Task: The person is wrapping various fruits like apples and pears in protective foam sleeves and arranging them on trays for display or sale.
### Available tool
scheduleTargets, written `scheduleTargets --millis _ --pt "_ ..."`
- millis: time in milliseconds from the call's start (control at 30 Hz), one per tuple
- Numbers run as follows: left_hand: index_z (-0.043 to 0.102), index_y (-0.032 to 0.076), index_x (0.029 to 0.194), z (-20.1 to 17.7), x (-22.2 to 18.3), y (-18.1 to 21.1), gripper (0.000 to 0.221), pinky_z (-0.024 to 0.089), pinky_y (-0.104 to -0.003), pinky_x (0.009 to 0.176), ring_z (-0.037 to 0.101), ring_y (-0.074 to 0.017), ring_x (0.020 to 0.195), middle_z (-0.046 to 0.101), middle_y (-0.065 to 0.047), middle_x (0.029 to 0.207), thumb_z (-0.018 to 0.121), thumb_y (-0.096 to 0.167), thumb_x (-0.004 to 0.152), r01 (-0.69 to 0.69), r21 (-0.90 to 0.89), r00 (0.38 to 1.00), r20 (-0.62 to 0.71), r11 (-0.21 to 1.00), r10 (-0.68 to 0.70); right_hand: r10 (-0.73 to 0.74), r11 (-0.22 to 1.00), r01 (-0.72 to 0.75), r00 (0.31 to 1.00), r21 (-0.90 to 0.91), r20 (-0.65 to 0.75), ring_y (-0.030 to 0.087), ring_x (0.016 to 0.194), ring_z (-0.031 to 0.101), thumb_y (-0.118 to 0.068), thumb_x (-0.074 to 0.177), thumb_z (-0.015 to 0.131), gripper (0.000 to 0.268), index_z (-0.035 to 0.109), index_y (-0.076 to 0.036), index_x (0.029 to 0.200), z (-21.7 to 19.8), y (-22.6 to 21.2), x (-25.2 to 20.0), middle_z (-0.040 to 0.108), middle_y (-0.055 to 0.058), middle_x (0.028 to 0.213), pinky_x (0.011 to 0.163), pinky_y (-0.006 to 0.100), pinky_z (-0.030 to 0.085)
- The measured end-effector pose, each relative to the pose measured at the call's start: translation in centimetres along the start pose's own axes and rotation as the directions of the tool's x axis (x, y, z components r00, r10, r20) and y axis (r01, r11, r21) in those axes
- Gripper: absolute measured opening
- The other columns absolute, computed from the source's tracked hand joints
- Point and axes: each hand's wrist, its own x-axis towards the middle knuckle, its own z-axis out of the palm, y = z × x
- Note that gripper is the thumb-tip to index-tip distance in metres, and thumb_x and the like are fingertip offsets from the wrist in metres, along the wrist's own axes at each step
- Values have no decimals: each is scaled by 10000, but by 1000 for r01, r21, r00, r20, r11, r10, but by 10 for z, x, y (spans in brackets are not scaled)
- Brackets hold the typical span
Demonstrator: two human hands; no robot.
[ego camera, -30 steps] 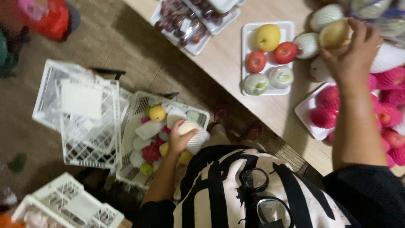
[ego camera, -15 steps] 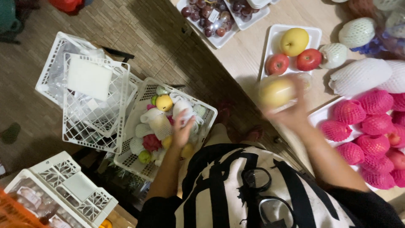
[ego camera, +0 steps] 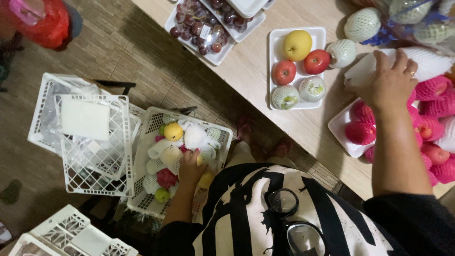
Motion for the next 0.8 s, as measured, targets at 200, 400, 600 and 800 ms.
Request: scheduleTargets --millis 200,400,600,800 --pt "566 225 1418 -13 27 32 667 388 -643 1106 329 -436 1486 424 -163 1538 716 441 805 -103 103 980 -162 989 119 -195 979 203 964 27 -179 578 1200 451 -292 568 972 965 580 -98 1429 49 51 25 450 253 1347 983 611 460" --pt "614 75 1363 -99 54 240 589 582 -457 898 633 -295 1110 635 -220 1276 853 279 865 -145 -921 947 -23 362 320 -266 755 478 849 449 -456 538 1215 453 -209 601 991 913 535 28 1355 -1 -9 -61 485 316 1257 1095 592 356" --pt "437 166 1548 -129 26 331 843 537 -595 900 556 -364 1224 546 -197 1372 831 291 814 457 -889 744 362 -32 561 -536 406 320 842 856 -61 458 1405 391 -596 290 1010 1247 626 -185 1403 -15 -100 -98 479 194 1500 1186 593 244" --pt "540 107 1472 -119 23 220 943 447 -564 977 507 -424 1230 539 -244 1333 949 297 643 206 -924 931 287 323 228 349 519 -35 920 854 -175 430 1039 607 -298 997 976 621 471 -72 1277 82 -17 31 522 235 1230 860 512 552"
